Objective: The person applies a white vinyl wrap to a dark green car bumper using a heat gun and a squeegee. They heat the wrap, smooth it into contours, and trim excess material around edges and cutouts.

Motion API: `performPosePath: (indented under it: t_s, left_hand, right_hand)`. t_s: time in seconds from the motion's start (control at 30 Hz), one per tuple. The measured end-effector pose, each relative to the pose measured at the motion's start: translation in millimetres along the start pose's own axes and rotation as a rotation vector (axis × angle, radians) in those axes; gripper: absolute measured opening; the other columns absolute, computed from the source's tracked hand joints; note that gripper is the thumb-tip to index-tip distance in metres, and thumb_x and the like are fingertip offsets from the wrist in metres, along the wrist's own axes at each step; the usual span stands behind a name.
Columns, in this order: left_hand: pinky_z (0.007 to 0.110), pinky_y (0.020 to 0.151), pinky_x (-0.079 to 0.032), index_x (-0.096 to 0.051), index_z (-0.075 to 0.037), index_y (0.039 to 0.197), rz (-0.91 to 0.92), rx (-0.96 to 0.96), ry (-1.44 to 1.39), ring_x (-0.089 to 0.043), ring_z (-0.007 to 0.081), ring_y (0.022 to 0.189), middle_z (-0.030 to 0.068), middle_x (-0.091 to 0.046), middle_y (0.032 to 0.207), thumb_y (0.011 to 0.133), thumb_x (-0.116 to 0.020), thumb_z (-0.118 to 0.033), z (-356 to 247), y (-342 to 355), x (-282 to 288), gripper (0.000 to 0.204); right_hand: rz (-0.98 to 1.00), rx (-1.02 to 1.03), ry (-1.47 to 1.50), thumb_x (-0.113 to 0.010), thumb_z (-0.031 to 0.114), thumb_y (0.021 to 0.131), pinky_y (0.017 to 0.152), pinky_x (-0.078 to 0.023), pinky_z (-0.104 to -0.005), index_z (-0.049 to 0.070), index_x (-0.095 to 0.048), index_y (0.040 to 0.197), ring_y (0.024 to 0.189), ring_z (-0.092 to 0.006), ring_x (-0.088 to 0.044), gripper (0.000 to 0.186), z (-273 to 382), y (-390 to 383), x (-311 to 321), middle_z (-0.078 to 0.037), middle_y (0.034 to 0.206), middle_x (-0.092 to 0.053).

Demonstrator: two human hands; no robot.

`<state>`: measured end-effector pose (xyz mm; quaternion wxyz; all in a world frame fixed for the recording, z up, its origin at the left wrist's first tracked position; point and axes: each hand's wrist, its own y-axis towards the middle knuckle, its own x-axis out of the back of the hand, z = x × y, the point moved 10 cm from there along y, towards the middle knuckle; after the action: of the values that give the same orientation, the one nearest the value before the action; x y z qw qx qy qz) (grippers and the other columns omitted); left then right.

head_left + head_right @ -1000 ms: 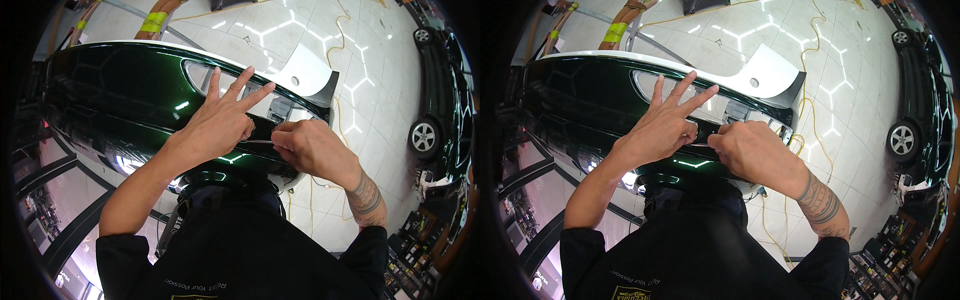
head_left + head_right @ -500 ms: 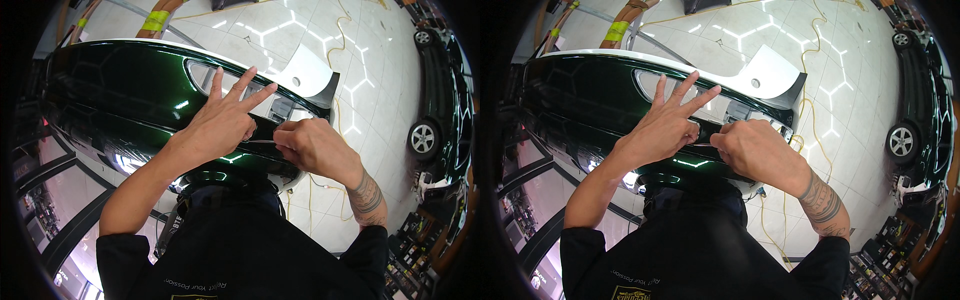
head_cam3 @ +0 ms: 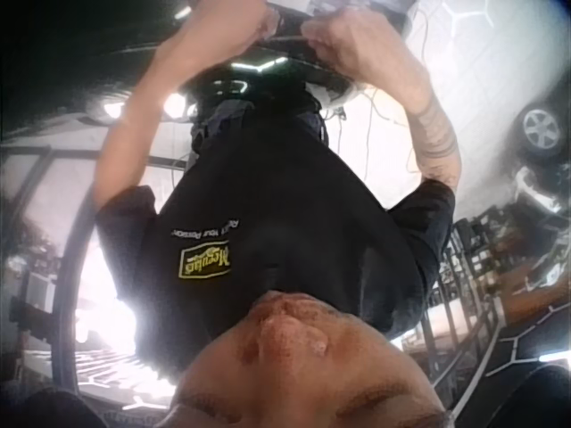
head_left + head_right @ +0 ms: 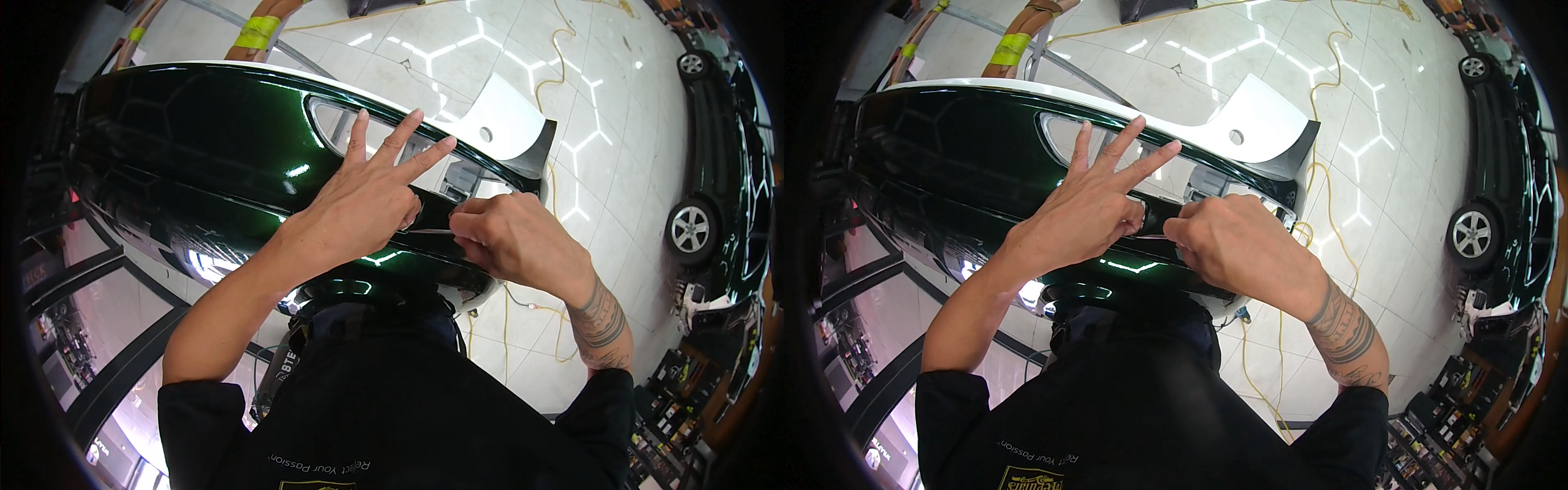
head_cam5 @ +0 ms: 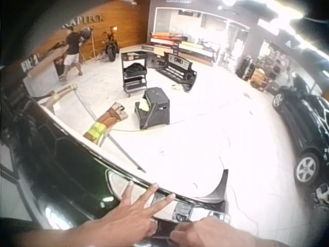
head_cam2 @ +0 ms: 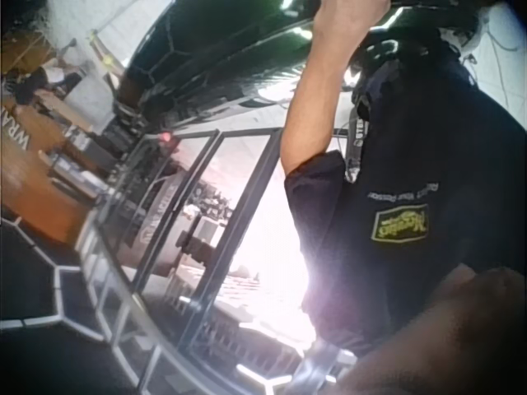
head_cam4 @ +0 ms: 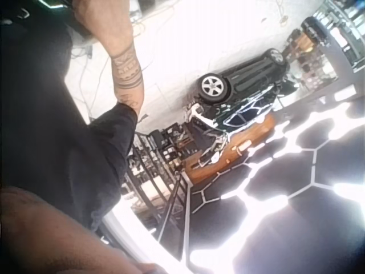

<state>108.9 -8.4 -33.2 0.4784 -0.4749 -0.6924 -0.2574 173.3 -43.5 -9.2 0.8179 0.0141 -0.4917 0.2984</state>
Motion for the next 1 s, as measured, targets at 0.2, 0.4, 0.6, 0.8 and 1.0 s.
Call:
performPosePath:
  t_s: [0.2,0.4,0.6,0.8,1.0]
  left_hand:
    - [0.073,0.112,-0.011,-0.070,-0.013,0.065,-0.009,-0.004,-0.006,-0.012,0.0351,0.149,0.0026,-0.028,0.159,0.075,-0.076,-0.009,0,0,0,0.012]
    - [0.065,0.114,-0.017,-0.069,-0.007,0.071,-0.077,-0.014,-0.086,-0.017,0.0367,0.148,0.0086,-0.032,0.156,0.075,-0.071,-0.002,0,-3,9,0.006]
    - [0.043,0.099,-0.043,-0.067,-0.001,0.087,-0.443,0.047,-0.368,-0.042,0.0377,0.132,0.0129,-0.055,0.128,0.068,-0.056,0.013,13,-38,33,0.026]
    - [0.042,0.095,-0.044,-0.069,-0.003,0.099,-0.488,0.121,-0.338,-0.050,0.0339,0.119,0.0105,-0.058,0.113,0.063,-0.058,0.015,0,-66,20,0.041]
    - [0.045,0.099,-0.039,-0.069,-0.004,0.104,-0.410,0.127,-0.222,-0.045,0.0327,0.126,0.0090,-0.056,0.122,0.063,-0.061,0.012,-13,-65,7,0.045]
  right_hand:
    - [0.010,0.013,-0.003,-0.068,0.003,0.074,0.060,-0.050,-0.0413,0.000,-0.056,0.074,0.067,-0.0333,-0.063,0.012,0,2,1,-0.011,0.078,-0.064]
    - [0.016,0.025,-0.027,-0.068,0.003,0.073,0.060,-0.049,-0.0418,0.001,-0.057,0.075,0.067,-0.0343,-0.062,0.011,2,6,6,-0.012,0.073,-0.062]
    - [0.043,0.049,-0.095,-0.068,0.004,0.073,0.059,-0.048,-0.0433,0.002,-0.057,0.076,0.067,-0.0359,-0.061,0.011,3,13,9,-0.012,0.070,-0.061]
    - [0.089,0.052,-0.143,-0.069,0.005,0.074,0.059,-0.048,-0.0426,0.002,-0.058,0.076,0.067,-0.0349,-0.062,0.011,2,20,8,-0.012,0.070,-0.062]
    - [0.102,0.086,-0.205,-0.070,0.005,0.072,0.057,-0.049,-0.0413,0.004,-0.060,0.076,0.063,-0.0322,-0.064,0.011,5,26,12,-0.012,0.063,-0.061]
